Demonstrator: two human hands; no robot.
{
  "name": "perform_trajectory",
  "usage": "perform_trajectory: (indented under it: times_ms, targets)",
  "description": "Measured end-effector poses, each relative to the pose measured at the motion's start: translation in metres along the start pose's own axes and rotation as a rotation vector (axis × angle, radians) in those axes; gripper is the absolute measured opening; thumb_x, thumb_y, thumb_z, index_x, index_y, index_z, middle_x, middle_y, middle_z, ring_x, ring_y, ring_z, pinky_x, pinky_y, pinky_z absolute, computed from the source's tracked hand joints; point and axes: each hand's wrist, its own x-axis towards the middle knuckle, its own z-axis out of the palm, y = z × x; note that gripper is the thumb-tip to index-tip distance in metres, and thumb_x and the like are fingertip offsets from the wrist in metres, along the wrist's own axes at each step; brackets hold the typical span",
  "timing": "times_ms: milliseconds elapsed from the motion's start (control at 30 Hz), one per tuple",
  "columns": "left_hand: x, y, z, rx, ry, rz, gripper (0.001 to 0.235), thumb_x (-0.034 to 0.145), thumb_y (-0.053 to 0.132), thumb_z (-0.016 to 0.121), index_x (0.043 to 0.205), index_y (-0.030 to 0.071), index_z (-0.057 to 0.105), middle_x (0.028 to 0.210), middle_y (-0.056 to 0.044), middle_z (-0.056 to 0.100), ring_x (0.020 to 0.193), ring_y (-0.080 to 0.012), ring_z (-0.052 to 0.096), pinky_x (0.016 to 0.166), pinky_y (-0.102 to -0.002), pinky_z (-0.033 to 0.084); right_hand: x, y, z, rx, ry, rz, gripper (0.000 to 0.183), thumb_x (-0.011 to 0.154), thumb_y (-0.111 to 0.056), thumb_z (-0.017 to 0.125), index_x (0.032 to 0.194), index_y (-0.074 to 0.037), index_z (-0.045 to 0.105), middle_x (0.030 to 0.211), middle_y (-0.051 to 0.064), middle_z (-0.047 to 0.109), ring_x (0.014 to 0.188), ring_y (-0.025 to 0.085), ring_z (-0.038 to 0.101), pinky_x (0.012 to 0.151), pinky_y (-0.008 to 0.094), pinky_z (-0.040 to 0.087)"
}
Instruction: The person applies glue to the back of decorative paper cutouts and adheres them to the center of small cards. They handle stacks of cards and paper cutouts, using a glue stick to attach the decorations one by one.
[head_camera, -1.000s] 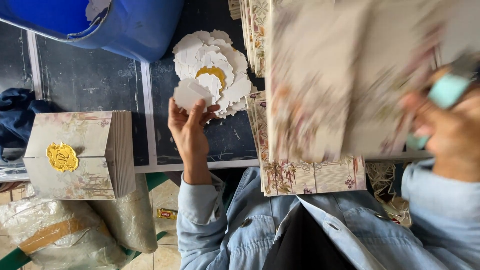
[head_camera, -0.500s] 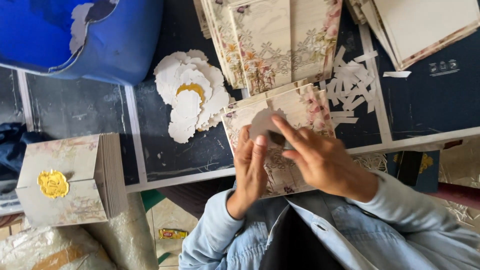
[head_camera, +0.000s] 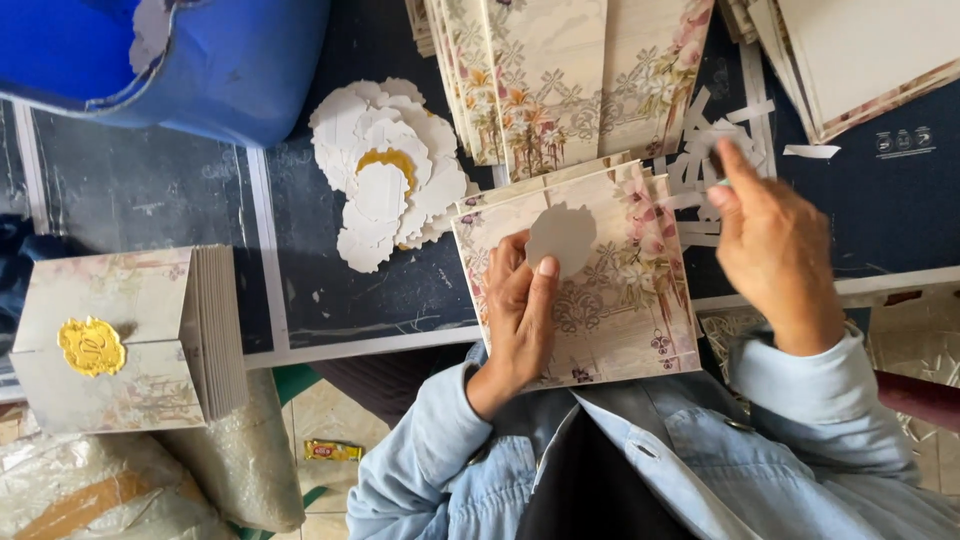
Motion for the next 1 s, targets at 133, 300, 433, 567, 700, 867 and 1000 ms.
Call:
perform_trajectory:
  times_ms: [133,300,433,567,700,867,1000]
  targets:
    - [0.005,0.007,0.003,0.143,-0.047,0.005,0.05,0.097,0.042,0.033,0.072,0.007,0.059,0.102,-0.007,0.05,0.087,-0.0184,0.038,0.079,-0.033,0.026,0.0,-0.033,-0.005,0.104,0.085,-0.183,0.075,0.084,-0.017,0.071,0.146,-0.008,0.029,0.102,0.015,0.052,0.08,0.021,0.047,0.065,0.03,0.048]
    - [-0.002,0.007,0.001,0.311,-0.167,0.143,0.034,0.097,0.032,0.038,0.08,0.009,0.056,0.114,-0.009,0.047,0.091,-0.0211,0.039,0.084,-0.038,0.025,-0.004,-0.075,0.015,0.179,0.243,-0.467,0.039,0.078,-0.033,0.076,0.107,-0.01,0.064,0.085,0.008,0.056,0.057,0.013,0.054,0.049,0.026,0.053]
    - [-0.004,-0.005,-0.009,0.445,-0.076,0.163,0.034,0.091,0.042,0.044,0.096,0.011,0.058,0.117,-0.015,0.046,0.094,-0.0263,0.038,0.09,-0.046,0.022,-0.006,-0.072,0.011,0.354,0.204,-0.422,0.019,0.078,-0.006,0.069,0.097,-0.011,0.068,0.088,0.003,0.062,0.068,0.014,0.062,0.063,0.026,0.053]
    - [-0.004,-0.011,-0.02,0.493,0.008,0.159,0.024,0.088,0.04,0.058,0.089,0.016,0.065,0.105,-0.004,0.045,0.096,-0.0256,0.038,0.092,-0.046,0.021,-0.008,-0.063,0.003,0.672,0.071,-0.085,0.024,0.079,-0.007,0.072,0.101,-0.005,0.066,0.078,0.008,0.067,0.069,0.02,0.065,0.063,0.03,0.051]
    - [-0.006,-0.017,-0.02,0.498,0.042,0.177,0.021,0.086,0.032,0.063,0.074,0.014,0.063,0.101,-0.005,0.046,0.096,-0.0261,0.039,0.089,-0.046,0.021,-0.002,-0.064,0.008,0.66,-0.031,-0.025,0.026,0.079,-0.008,0.072,0.102,-0.003,0.061,0.073,0.016,0.065,0.065,0.027,0.065,0.057,0.035,0.048]
    - [-0.01,-0.019,-0.019,0.586,0.047,0.209,0.025,0.083,0.026,0.066,0.063,0.012,0.057,0.099,-0.007,0.045,0.098,-0.0303,0.039,0.088,-0.048,0.02,0.001,-0.064,0.011,0.631,-0.102,-0.002,0.02,0.08,-0.008,0.07,0.098,-0.004,0.064,0.076,0.012,0.066,0.067,0.023,0.065,0.056,0.031,0.045]
    - [-0.009,-0.021,-0.019,0.643,0.047,0.192,0.026,0.081,0.026,0.067,0.061,0.013,0.056,0.097,-0.008,0.045,0.099,-0.0301,0.04,0.088,-0.048,0.022,0.002,-0.067,0.011,0.62,-0.115,-0.01,0.017,0.081,-0.005,0.069,0.097,-0.005,0.064,0.076,0.013,0.068,0.069,0.029,0.067,0.056,0.033,0.048]
